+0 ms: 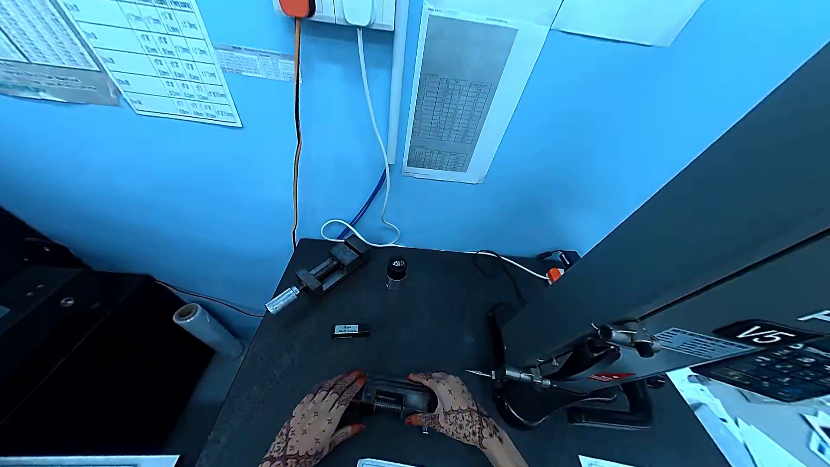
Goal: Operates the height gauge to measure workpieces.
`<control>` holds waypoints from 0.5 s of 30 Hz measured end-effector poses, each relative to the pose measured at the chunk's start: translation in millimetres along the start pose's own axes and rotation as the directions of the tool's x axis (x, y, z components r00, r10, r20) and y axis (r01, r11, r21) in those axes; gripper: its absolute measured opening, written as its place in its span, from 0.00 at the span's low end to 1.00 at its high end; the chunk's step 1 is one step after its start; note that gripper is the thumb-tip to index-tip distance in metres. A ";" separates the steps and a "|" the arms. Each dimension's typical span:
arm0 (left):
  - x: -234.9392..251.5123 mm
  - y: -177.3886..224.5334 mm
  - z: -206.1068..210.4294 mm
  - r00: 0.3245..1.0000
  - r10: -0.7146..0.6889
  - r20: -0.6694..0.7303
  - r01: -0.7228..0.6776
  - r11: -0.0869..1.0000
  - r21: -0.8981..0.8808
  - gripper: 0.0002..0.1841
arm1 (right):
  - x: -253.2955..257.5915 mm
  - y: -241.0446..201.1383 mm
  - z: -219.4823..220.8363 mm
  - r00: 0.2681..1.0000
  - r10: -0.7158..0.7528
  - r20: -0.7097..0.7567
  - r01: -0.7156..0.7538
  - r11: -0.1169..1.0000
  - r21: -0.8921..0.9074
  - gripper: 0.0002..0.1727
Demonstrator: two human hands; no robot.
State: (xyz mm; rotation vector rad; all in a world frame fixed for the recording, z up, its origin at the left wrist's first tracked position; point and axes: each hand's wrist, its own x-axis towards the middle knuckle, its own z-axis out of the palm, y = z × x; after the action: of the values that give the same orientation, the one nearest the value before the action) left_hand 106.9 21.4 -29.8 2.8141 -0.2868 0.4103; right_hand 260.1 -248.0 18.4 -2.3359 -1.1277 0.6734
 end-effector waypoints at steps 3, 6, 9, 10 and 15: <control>-22.0 2.2 -13.6 0.983 -0.166 0.075 0.175 0.976 -0.132 0.26 | -8.1 1.7 12.2 0.998 -0.042 -0.053 0.038 0.997 -0.071 0.39; -37.5 8.7 -14.6 0.972 -0.218 0.083 0.229 0.957 -0.179 0.21 | -8.2 7.1 15.6 0.996 -0.068 -0.063 0.064 0.996 -0.068 0.37; -36.7 12.6 -24.1 0.959 -0.236 0.158 0.265 0.944 -0.198 0.23 | -14.7 13.7 32.1 0.947 -0.164 -0.276 0.115 0.975 -0.188 0.34; -35.1 13.3 -28.6 0.953 -0.242 0.184 0.277 0.940 -0.200 0.24 | -20.9 13.4 40.6 0.905 -0.182 -0.384 0.092 0.966 -0.240 0.34; -33.8 10.1 -31.9 0.964 -0.237 0.125 0.251 0.962 -0.111 0.23 | -59.1 -2.7 78.6 0.648 -0.064 -0.759 -0.202 0.946 -0.252 0.14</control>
State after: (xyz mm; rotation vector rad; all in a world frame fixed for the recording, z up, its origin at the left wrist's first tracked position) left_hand 64.8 26.7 -8.3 2.7063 0.0142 0.1748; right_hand 179.0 -279.4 -27.6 -2.5093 -0.7612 -0.5290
